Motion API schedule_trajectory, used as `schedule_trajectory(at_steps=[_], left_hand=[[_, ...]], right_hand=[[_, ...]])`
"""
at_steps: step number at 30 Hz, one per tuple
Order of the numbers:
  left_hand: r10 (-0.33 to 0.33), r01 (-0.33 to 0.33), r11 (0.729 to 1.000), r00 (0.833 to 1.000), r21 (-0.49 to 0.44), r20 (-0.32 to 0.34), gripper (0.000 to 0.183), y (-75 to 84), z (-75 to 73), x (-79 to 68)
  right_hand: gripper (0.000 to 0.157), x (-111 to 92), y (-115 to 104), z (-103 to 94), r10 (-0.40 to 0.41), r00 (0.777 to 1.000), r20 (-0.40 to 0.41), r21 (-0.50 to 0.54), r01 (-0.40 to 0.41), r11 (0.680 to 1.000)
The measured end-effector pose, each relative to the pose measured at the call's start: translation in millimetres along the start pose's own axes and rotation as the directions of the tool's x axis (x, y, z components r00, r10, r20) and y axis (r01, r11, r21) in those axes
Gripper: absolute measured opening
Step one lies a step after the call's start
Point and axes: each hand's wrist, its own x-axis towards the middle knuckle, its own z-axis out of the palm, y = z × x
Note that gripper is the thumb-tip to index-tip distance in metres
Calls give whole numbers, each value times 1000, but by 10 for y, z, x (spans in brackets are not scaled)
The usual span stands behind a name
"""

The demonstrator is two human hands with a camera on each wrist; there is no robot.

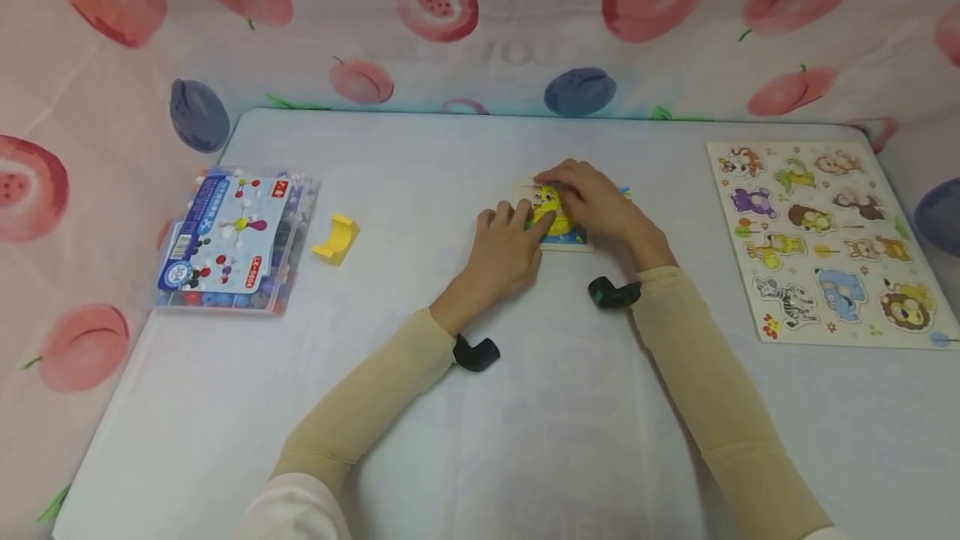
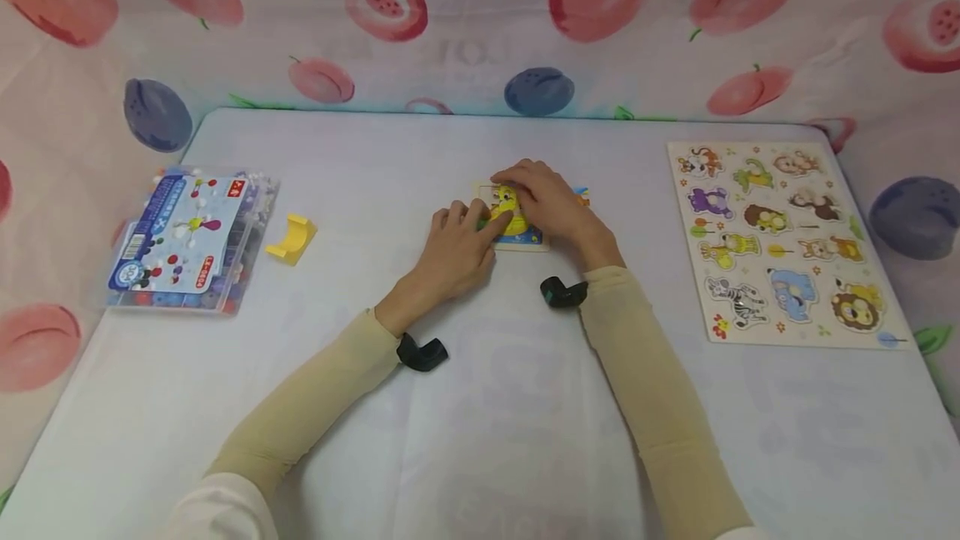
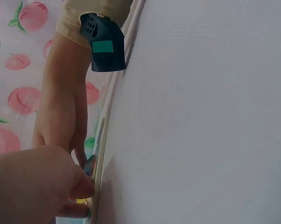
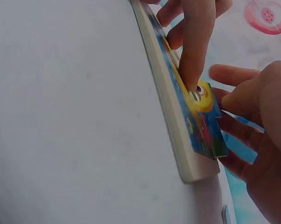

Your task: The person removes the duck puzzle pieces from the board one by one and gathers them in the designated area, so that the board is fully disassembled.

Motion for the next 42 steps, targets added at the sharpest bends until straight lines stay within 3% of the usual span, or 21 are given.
schedule_trajectory(at_steps=[6, 13, 23, 31, 42], left_hand=[[-6, 6, 1000, 1000, -3, -2, 49, 3, -7, 4], [-6, 7, 999, 1000, 39, -20, 48, 100, -43, 53], [7, -8, 999, 999, 33, 34, 55, 200, -14, 130], [-31, 28, 999, 996, 39, 79, 51, 264, -28, 228], [-50, 47, 997, 997, 61, 61, 49, 262, -31, 212]], right_hand=[[33, -10, 16, -45, 120, 993, -19, 68, -118, 991], [30, -33, 45, -67, 165, 985, -44, 73, -161, 984], [28, -51, 85, -54, 132, 988, -75, 85, -125, 988], [27, -53, 88, -54, 122, 991, -59, 161, -112, 981], [25, -26, 37, -58, 81, 996, -24, 273, -72, 959]])
